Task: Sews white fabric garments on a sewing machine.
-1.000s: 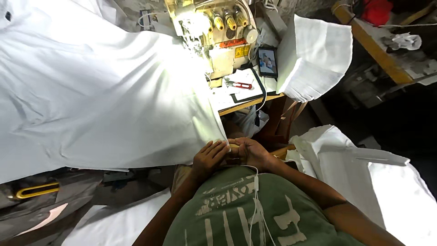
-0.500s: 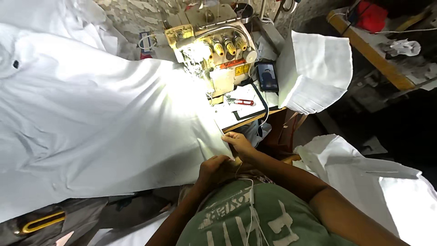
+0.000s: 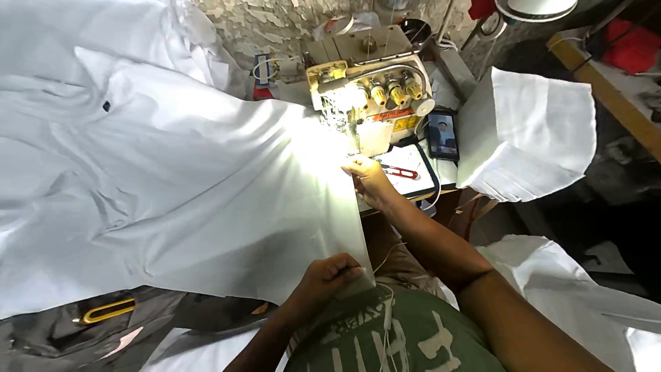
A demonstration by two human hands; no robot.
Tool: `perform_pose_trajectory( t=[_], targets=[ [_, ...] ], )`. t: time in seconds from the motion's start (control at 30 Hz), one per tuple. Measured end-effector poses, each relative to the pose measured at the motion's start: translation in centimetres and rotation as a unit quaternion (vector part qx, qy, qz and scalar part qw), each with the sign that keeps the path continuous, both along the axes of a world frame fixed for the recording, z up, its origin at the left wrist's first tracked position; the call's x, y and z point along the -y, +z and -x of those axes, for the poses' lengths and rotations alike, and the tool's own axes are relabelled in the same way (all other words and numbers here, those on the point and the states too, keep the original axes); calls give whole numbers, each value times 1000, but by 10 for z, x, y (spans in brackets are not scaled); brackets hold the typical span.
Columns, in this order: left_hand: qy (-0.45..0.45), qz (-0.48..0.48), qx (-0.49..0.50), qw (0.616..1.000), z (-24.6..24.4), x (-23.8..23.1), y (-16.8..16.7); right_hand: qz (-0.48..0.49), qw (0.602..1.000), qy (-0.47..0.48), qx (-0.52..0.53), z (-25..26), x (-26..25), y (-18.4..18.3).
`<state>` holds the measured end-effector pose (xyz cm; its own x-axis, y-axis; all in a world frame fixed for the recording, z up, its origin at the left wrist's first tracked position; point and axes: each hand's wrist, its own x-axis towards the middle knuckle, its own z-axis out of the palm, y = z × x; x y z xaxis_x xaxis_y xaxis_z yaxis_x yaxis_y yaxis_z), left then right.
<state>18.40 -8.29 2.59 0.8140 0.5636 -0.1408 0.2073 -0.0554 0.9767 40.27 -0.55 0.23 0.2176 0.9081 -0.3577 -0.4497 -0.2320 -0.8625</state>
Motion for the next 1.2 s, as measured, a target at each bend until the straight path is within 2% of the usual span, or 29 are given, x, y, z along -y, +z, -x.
perform_pose_trajectory(
  t=[0.17, 0.33, 0.57, 0.73, 0.87, 0.93, 1.1, 1.2],
  targets=[
    [-14, 42, -45, 998, -1, -7, -23, -42, 997, -33, 60, 8, 2, -16],
    [-19, 63, -58, 996, -12, -20, -34, -98, 980, -54, 166, 6, -5, -29],
    [4, 6, -78, 997, -23, -42, -39, -125, 967, -72, 210, 6, -8, -33],
    [30, -42, -93, 994, -33, -60, -35, -141, 967, -72, 198, 6, -8, -35],
    [58, -125, -133, 981, -39, -71, -37, -147, 967, -68, 197, 5, -8, -38],
    [86, -211, -111, 967, -42, -70, -41, -161, 961, -61, 217, 4, -5, -40],
    [143, -463, 3, 875, -50, -69, -78, -139, 950, -17, 279, 4, 18, -47],
    [161, -534, 29, 830, -55, -79, -91, -94, 966, -7, 242, 8, 24, -50]
  ],
)
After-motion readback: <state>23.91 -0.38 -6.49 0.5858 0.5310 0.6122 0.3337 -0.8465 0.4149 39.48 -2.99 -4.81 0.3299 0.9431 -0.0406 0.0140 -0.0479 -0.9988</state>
